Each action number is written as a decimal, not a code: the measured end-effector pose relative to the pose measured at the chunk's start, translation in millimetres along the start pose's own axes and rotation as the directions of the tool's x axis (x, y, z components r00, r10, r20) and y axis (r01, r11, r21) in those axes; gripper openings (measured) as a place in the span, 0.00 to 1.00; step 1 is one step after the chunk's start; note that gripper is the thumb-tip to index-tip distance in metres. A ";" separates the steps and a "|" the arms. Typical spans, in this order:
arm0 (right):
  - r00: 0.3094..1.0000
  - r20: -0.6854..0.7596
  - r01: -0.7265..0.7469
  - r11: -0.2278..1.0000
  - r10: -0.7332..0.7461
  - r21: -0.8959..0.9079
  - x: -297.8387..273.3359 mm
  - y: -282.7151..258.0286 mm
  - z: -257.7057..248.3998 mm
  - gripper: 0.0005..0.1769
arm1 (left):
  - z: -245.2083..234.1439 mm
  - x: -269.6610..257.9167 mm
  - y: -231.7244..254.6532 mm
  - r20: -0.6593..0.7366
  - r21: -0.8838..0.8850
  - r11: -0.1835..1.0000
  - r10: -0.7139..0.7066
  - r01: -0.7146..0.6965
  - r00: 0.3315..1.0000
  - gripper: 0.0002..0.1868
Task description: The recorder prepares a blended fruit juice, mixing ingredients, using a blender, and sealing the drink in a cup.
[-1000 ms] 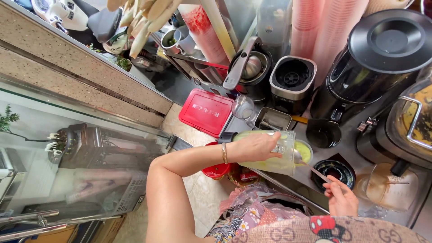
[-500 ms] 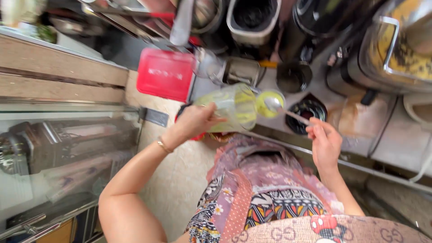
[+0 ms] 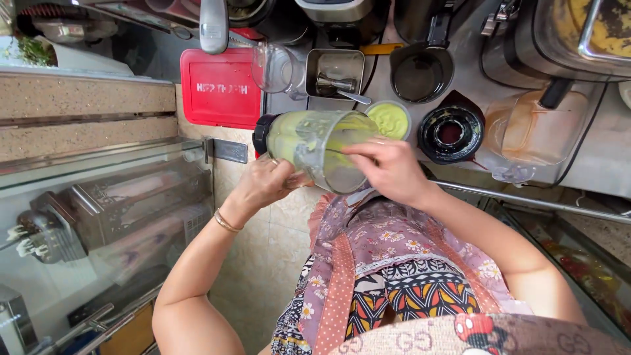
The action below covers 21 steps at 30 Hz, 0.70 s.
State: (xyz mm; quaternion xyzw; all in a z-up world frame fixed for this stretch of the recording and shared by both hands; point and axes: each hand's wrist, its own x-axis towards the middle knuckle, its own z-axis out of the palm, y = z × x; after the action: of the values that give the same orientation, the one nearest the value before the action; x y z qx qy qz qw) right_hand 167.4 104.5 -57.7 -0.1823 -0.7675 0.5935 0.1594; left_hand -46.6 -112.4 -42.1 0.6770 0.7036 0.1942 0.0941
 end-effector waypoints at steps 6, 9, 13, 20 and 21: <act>1.000 0.022 -0.005 1.000 0.005 0.015 8.1 29.3 16.5 0.11 | -5.1 46.9 23.0 0.223 0.047 0.999 -0.026 0.016 0.974 0.22; 0.990 -0.112 -0.078 0.994 0.087 0.077 -22.4 50.9 0.9 0.11 | -6.1 65.8 28.7 0.349 0.114 0.989 -0.130 0.095 0.928 0.23; 0.901 -0.230 -0.270 0.889 0.369 0.370 -85.0 97.9 -21.5 0.13 | -8.1 84.4 31.1 0.410 0.113 0.981 -0.188 0.155 0.892 0.24; 0.852 -0.218 -0.271 0.757 0.476 0.594 -114.6 97.7 -36.5 0.13 | -13.2 106.2 40.9 0.449 0.070 0.972 -0.232 0.225 0.863 0.24; 0.850 -0.222 -0.270 0.756 0.478 0.596 -106.4 95.5 -27.7 0.13 | -14.9 108.9 44.4 0.452 0.070 0.973 -0.228 0.220 0.862 0.24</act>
State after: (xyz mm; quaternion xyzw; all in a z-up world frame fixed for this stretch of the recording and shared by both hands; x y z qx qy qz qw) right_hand 282.7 100.1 -146.5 -0.3876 -0.4704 0.7621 0.2185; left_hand -18.9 -6.5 3.4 0.6181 0.7369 0.0116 0.2735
